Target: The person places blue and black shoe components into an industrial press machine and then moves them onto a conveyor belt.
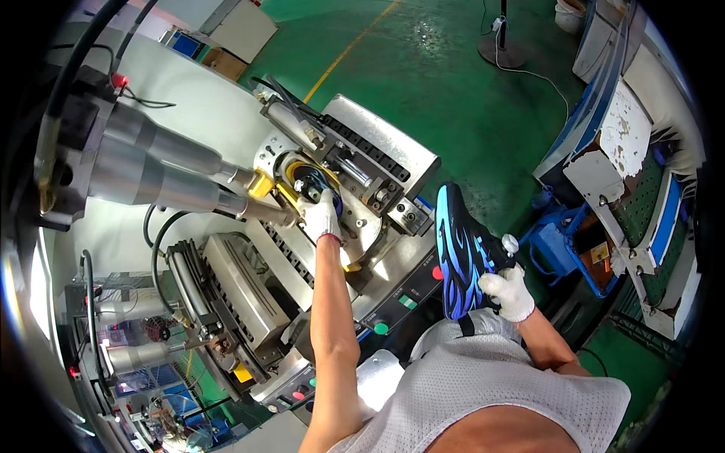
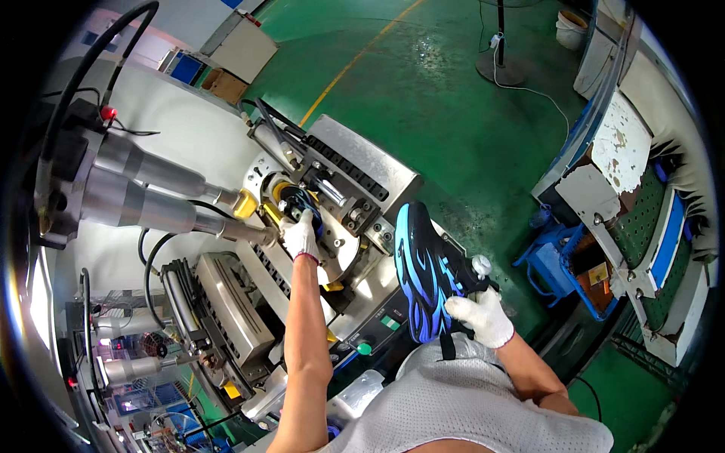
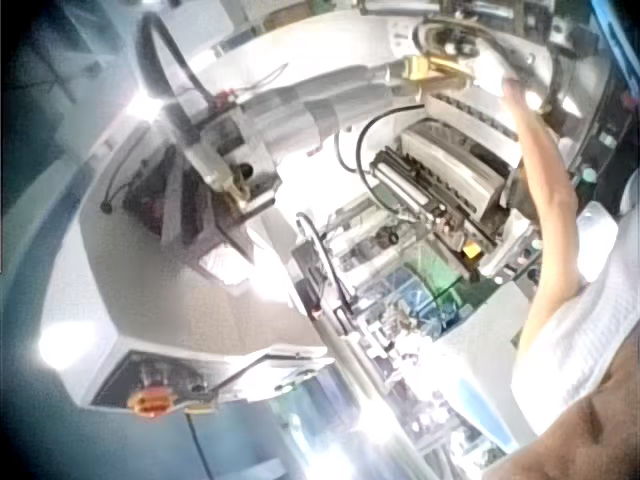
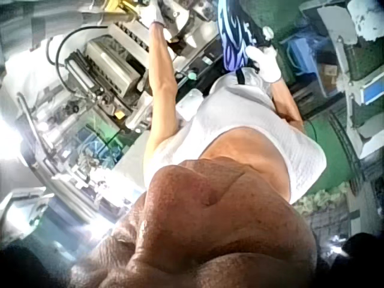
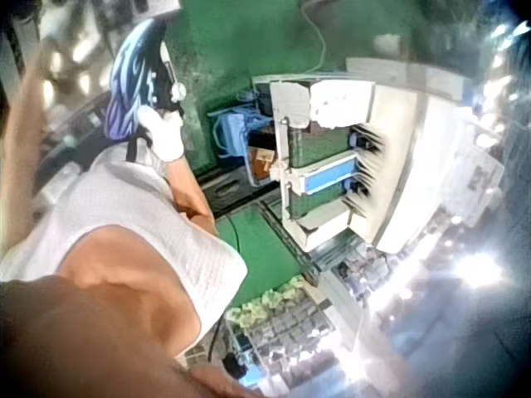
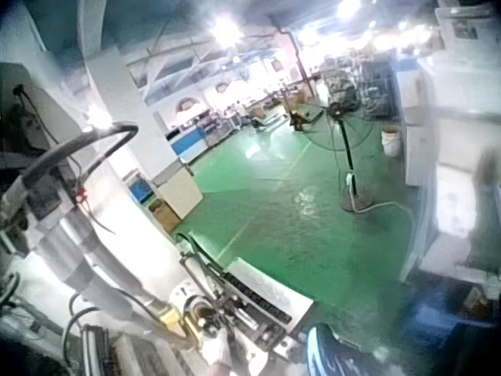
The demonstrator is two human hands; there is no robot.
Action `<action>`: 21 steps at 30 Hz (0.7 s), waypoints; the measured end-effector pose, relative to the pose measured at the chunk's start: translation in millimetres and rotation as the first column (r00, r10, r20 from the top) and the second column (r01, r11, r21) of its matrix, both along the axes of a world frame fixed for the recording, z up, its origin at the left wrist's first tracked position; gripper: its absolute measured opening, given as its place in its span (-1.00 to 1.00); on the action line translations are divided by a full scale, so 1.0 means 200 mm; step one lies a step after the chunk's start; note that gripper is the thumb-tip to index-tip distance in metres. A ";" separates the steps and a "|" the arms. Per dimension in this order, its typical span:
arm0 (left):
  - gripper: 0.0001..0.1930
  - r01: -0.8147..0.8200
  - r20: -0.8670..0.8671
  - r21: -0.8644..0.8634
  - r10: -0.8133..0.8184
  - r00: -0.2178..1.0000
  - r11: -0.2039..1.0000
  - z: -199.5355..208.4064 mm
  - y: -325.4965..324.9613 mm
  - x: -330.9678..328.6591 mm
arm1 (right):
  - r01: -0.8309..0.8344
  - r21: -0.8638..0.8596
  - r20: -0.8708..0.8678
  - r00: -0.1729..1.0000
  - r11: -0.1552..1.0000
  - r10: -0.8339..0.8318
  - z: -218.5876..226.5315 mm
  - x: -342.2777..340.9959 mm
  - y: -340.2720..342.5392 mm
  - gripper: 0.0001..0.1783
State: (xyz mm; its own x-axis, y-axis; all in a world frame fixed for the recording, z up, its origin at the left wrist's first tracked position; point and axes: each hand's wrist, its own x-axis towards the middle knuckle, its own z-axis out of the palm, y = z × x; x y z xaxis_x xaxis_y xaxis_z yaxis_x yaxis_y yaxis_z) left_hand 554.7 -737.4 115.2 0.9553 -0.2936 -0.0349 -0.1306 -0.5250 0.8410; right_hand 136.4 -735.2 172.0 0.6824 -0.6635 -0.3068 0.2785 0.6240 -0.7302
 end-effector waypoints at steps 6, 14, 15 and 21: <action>-0.33 -0.028 0.165 0.149 0.003 0.986 0.988 -0.26 -0.07 0.36 | 0.015 -0.176 -0.166 0.985 0.984 -0.045 0.05 -0.05 0.08 -0.26; -0.55 -0.006 -0.283 -0.336 -0.094 0.954 0.942 0.20 0.32 0.24 | -0.169 -0.158 -0.447 0.891 0.973 0.082 0.09 0.10 0.10 -0.64; -0.50 -0.074 -0.197 -0.082 0.056 0.979 0.994 0.31 0.38 0.10 | -0.168 -0.210 -0.463 0.885 0.963 0.054 0.11 0.16 0.09 -0.66; -0.46 0.077 -0.022 -0.407 -0.095 0.995 0.910 0.40 1.22 -0.51 | -0.532 -0.562 -0.602 0.788 0.633 0.128 0.42 0.99 -0.13 -0.50</action>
State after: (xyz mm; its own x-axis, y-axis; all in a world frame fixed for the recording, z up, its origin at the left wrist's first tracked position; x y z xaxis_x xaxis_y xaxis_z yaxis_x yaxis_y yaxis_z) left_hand 452.8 -492.7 194.6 0.9260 -0.3716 0.0663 -0.1210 -0.1260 0.9846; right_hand 334.7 -762.1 256.2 0.7961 -0.5669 -0.2117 -0.3379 -0.1263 -0.9327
